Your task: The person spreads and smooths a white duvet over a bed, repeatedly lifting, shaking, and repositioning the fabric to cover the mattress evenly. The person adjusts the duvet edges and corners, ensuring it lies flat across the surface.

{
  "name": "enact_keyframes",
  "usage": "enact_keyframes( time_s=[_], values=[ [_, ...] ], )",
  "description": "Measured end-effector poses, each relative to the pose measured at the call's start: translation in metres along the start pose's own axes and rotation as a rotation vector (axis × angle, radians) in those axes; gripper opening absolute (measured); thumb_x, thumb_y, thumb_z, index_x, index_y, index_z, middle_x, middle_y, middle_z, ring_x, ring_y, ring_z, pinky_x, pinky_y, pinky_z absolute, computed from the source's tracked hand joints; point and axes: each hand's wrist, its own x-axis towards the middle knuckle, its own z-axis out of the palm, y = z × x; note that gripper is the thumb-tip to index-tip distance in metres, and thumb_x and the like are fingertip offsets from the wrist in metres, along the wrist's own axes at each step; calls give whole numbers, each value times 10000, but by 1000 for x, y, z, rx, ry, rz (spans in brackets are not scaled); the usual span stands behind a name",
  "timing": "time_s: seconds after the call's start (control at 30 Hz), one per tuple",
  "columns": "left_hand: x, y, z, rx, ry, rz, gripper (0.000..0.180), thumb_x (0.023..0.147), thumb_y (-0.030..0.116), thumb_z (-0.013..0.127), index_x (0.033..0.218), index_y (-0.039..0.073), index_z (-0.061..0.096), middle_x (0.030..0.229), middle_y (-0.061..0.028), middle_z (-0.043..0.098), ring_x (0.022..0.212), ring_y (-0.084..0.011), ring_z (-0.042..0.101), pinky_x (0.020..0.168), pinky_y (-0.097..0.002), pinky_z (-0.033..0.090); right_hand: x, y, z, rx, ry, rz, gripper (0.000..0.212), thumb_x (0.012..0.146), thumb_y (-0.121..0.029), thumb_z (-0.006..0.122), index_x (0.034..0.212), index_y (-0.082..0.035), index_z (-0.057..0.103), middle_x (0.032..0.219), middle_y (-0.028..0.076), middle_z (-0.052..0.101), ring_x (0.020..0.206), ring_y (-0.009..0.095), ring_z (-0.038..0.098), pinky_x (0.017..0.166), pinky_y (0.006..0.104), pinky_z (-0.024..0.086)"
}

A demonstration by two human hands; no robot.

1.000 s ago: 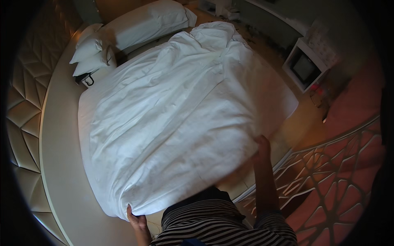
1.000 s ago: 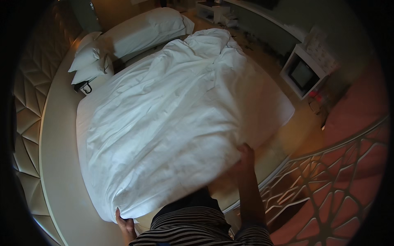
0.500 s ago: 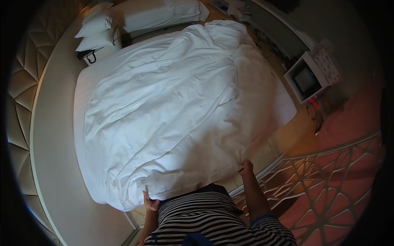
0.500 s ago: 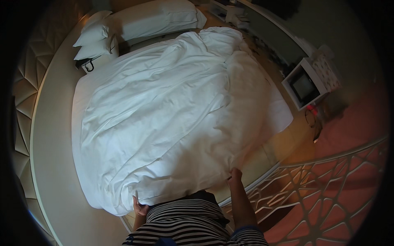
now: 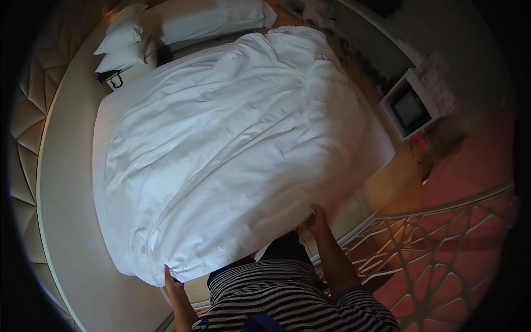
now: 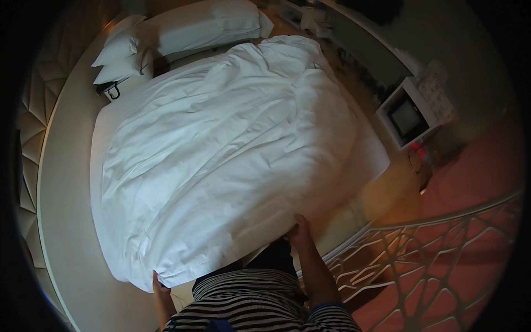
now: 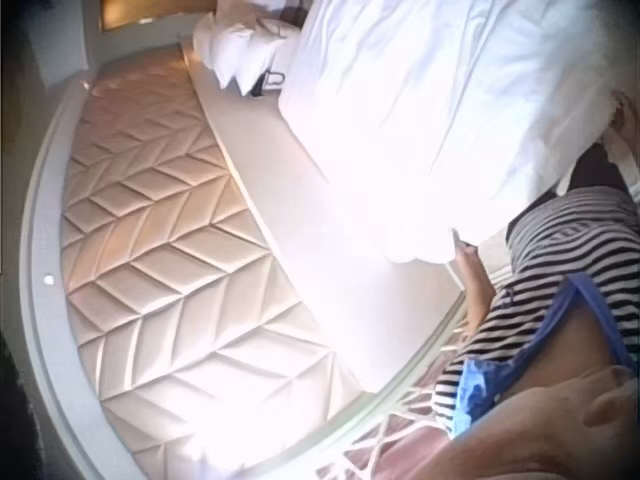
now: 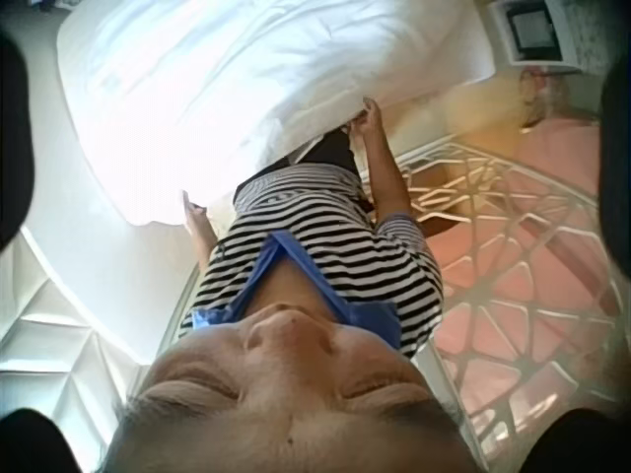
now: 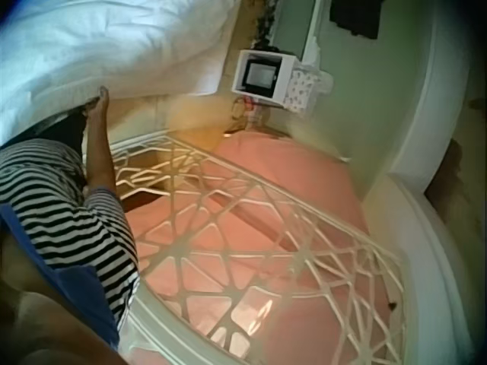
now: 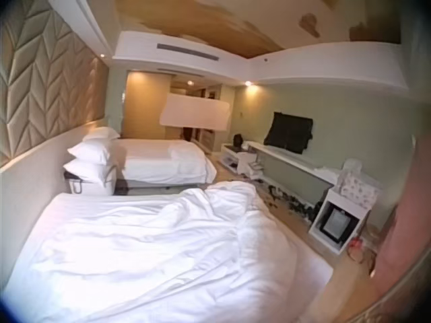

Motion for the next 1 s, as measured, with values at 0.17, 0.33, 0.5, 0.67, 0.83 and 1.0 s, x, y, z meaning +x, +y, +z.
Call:
enact_keyframes(
  time_s=[0.17,0.33,0.5,0.67,0.83,1.0],
  values=[
    [-32,-90,77,1589,725,554,563,599,119,655,1089,-37,426,944,-192,511,813,-311,516,700,-402,441,85,-15,-49,-149,62,98,218,716,-116,547,922,-57,507,835,88,522,754,234,518,614,372,463],
    [-65,-216,196,1573,-383,1289,659,474,156,742,1037,16,430,1020,-137,475,992,-322,418,849,-389,319,40,-19,5,-292,-184,60,169,728,-114,545,863,-14,523,788,103,552,707,223,549,616,338,472],
    [-66,-301,298,1950,-647,949,556,624,238,648,1089,39,418,962,-166,501,903,-338,479,765,-417,376,27,-41,21,-465,-329,202,159,749,-177,552,843,-54,516,756,70,539,679,183,540,561,300,463],
    [-68,-300,300,1898,-660,1003,168,718,34,476,882,11,509,771,-189,547,675,-375,534,577,-437,440,55,-45,-18,-131,-141,325,210,729,-227,530,880,-83,503,841,65,532,793,202,521,656,343,451],
    [-131,-280,302,1664,-639,1085,327,533,-79,457,844,18,491,659,-149,481,584,-341,489,513,-400,408,97,-70,-44,-1,-289,1,342,654,-201,533,969,-73,495,914,72,541,879,232,510,778,358,419],
    [-156,-252,310,1517,-623,980,423,427,-75,461,843,-1,486,626,-108,412,496,-244,404,461,-287,345,117,-96,-7,193,-269,-17,320,702,-204,493,981,-46,496,922,82,547,876,232,518,780,356,424]
  ],
)
